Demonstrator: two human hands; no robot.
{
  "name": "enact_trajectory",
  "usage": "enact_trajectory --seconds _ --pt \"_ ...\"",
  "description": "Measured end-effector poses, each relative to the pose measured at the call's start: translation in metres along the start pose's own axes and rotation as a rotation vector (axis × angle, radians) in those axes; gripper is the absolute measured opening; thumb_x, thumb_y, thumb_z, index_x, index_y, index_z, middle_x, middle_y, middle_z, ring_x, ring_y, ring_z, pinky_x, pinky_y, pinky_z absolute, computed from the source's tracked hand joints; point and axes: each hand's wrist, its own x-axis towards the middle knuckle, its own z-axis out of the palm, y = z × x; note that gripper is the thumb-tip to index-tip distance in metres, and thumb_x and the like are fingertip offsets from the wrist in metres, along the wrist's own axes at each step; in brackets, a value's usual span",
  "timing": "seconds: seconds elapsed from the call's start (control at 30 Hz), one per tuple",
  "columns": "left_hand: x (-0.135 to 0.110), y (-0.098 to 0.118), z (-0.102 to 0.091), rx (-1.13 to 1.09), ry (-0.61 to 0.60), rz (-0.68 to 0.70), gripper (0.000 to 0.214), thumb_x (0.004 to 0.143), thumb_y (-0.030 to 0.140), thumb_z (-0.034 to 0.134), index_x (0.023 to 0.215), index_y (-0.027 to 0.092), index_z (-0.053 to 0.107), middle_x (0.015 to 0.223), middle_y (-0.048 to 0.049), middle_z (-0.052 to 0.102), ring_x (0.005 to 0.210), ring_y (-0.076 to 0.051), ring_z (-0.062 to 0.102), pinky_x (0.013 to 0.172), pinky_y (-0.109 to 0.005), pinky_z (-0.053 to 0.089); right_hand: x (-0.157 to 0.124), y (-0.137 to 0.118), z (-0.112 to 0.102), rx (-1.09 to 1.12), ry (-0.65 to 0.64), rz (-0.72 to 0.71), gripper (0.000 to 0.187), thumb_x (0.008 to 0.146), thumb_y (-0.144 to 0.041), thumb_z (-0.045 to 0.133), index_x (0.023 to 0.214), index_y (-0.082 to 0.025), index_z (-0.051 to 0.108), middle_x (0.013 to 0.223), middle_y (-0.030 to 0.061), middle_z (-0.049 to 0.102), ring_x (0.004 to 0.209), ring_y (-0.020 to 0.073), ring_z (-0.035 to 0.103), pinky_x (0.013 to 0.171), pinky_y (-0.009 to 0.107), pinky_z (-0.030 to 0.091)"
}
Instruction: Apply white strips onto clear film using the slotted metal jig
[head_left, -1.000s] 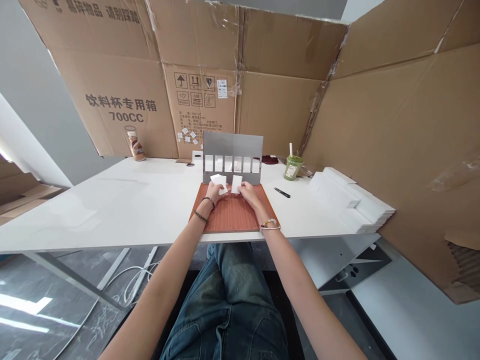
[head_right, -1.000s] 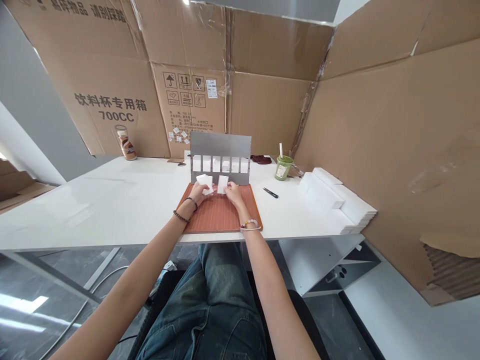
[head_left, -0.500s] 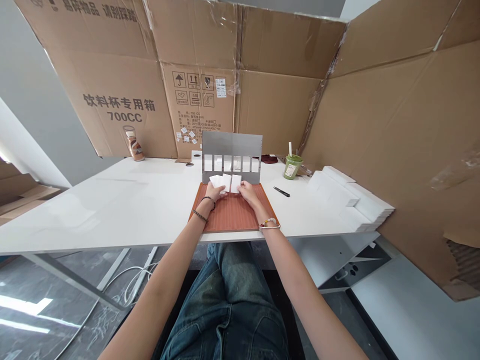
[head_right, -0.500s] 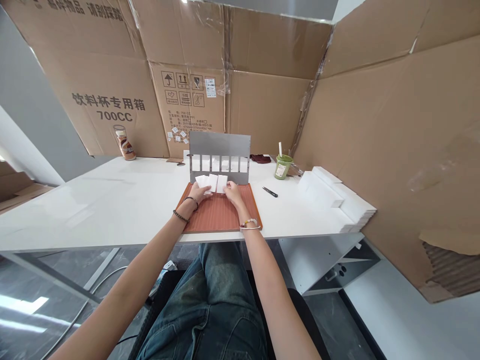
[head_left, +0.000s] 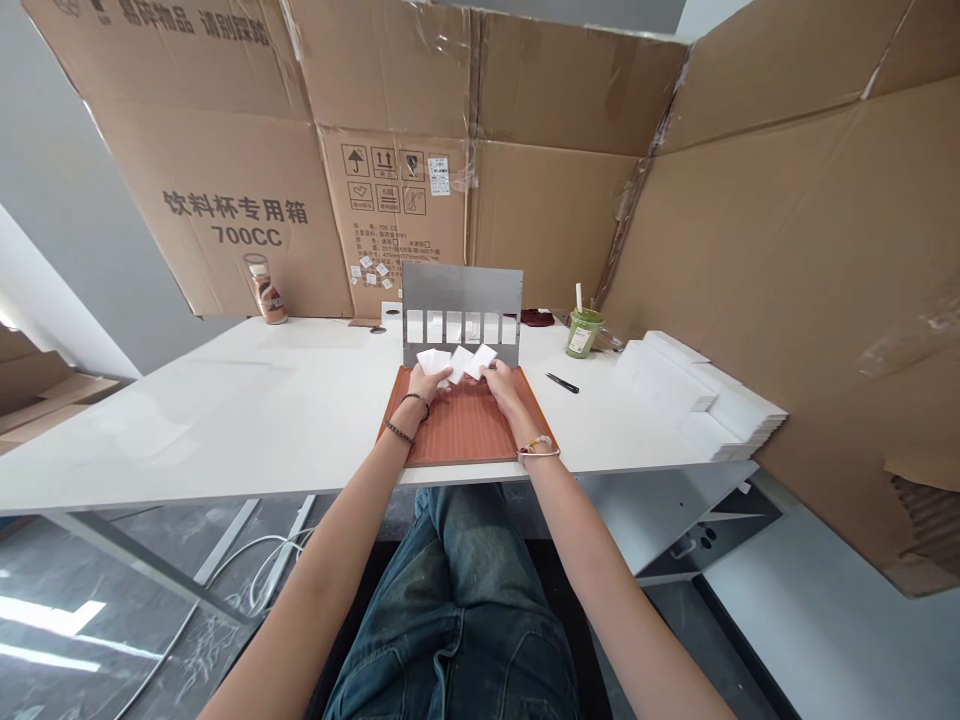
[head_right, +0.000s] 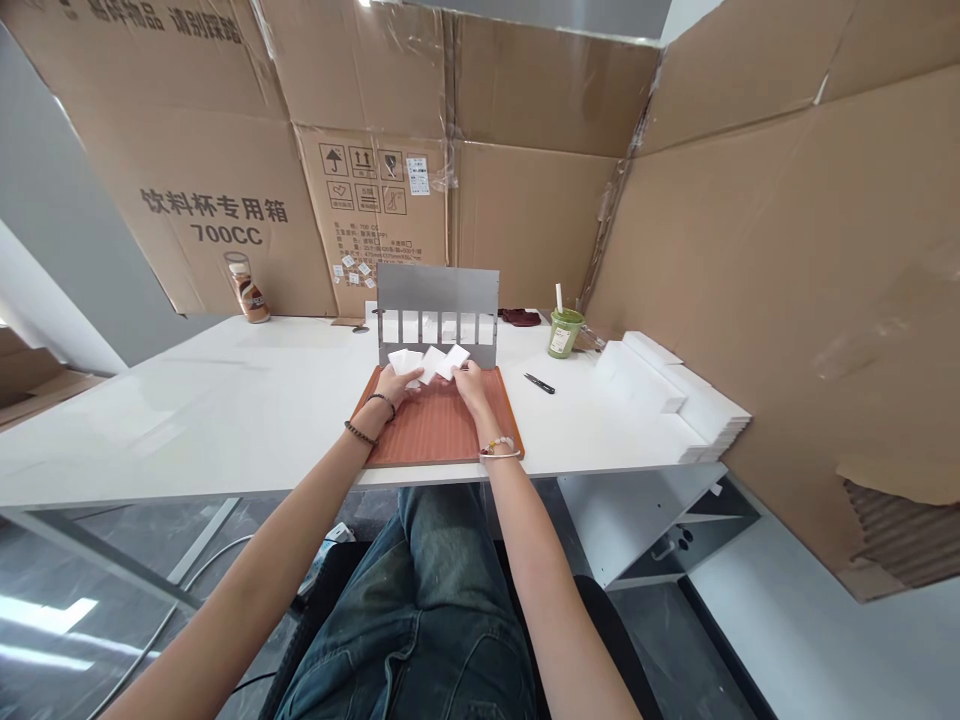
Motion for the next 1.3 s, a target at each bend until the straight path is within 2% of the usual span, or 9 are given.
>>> enact_trajectory --seconds 0.17,0.27,0.57,0.77,0.87,1.13,1.3 --pt "0.003 -0.003 -0.001 -0.006 0.013 0.0 0.023 0.09 0.028 0.058 0.108 0.013 0.057 0.095 -0.004 0.062 0.072 -0.012 0.06 0.061 -0.026 0.054 0.001 0.001 -0.006 -0.002 0.11 0.042 0.028 0.092 -0.034 0.056 0.112 -0.015 0.057 0.11 0.0071 0.06 0.094 0.0188 0.061 0.082 0.039 0.052" --pt "0.004 -0.005 -0.001 -0.009 0.023 -0.002 0.026 0.09 0.029 0.058 0.111 0.013 0.056 0.098 -0.005 0.061 0.075 -0.013 0.061 0.063 -0.028 0.054 0.001 0.0 -0.008 0.019 0.124 0.041 0.029 0.093 -0.035 0.055 0.114 -0.015 0.056 0.111 0.0073 0.06 0.093 0.0183 0.061 0.081 0.038 0.053" --pt "0.004 -0.005 -0.001 -0.025 -0.046 -0.012 0.023 0.09 0.028 0.058 0.107 0.013 0.057 0.093 -0.0036 0.061 0.072 -0.012 0.06 0.061 -0.026 0.053 -0.003 0.0 0.001 0.042 -0.144 0.005 0.026 0.092 -0.033 0.058 0.108 -0.013 0.059 0.105 0.006 0.062 0.089 0.0172 0.062 0.077 0.036 0.054" --pt "0.004 -0.006 0.002 -0.077 -0.119 -0.05 0.024 0.09 0.028 0.058 0.11 0.013 0.057 0.098 -0.0048 0.061 0.076 -0.013 0.061 0.065 -0.029 0.054 -0.005 0.001 0.003 0.015 -0.21 -0.013 0.025 0.092 -0.033 0.058 0.105 -0.013 0.06 0.102 0.0054 0.063 0.086 0.0164 0.062 0.075 0.034 0.054" --pt "0.004 -0.004 0.005 -0.125 -0.131 -0.072 0.028 0.091 0.03 0.057 0.113 0.014 0.056 0.103 -0.0063 0.061 0.082 -0.015 0.062 0.069 -0.032 0.055 -0.006 0.0 0.001 -0.011 -0.164 -0.01 0.026 0.091 -0.034 0.058 0.105 -0.013 0.06 0.102 0.005 0.063 0.086 0.0166 0.062 0.074 0.034 0.054" --pt "0.002 -0.005 0.006 -0.168 -0.046 -0.067 0.028 0.091 0.03 0.057 0.115 0.014 0.055 0.108 -0.0072 0.06 0.086 -0.017 0.062 0.072 -0.034 0.055 0.0 0.003 -0.008 -0.107 0.138 0.048 0.027 0.093 -0.036 0.055 0.109 -0.014 0.059 0.106 0.0062 0.061 0.089 0.0176 0.062 0.078 0.036 0.053" --pt "-0.001 -0.003 0.004 -0.144 -0.001 -0.061 0.027 0.091 0.029 0.057 0.113 0.014 0.056 0.106 -0.0066 0.06 0.084 -0.016 0.061 0.07 -0.032 0.055 0.001 0.002 -0.013 -0.146 0.156 0.024 0.028 0.093 -0.036 0.054 0.111 -0.014 0.058 0.107 0.0065 0.061 0.089 0.0171 0.061 0.077 0.036 0.054"
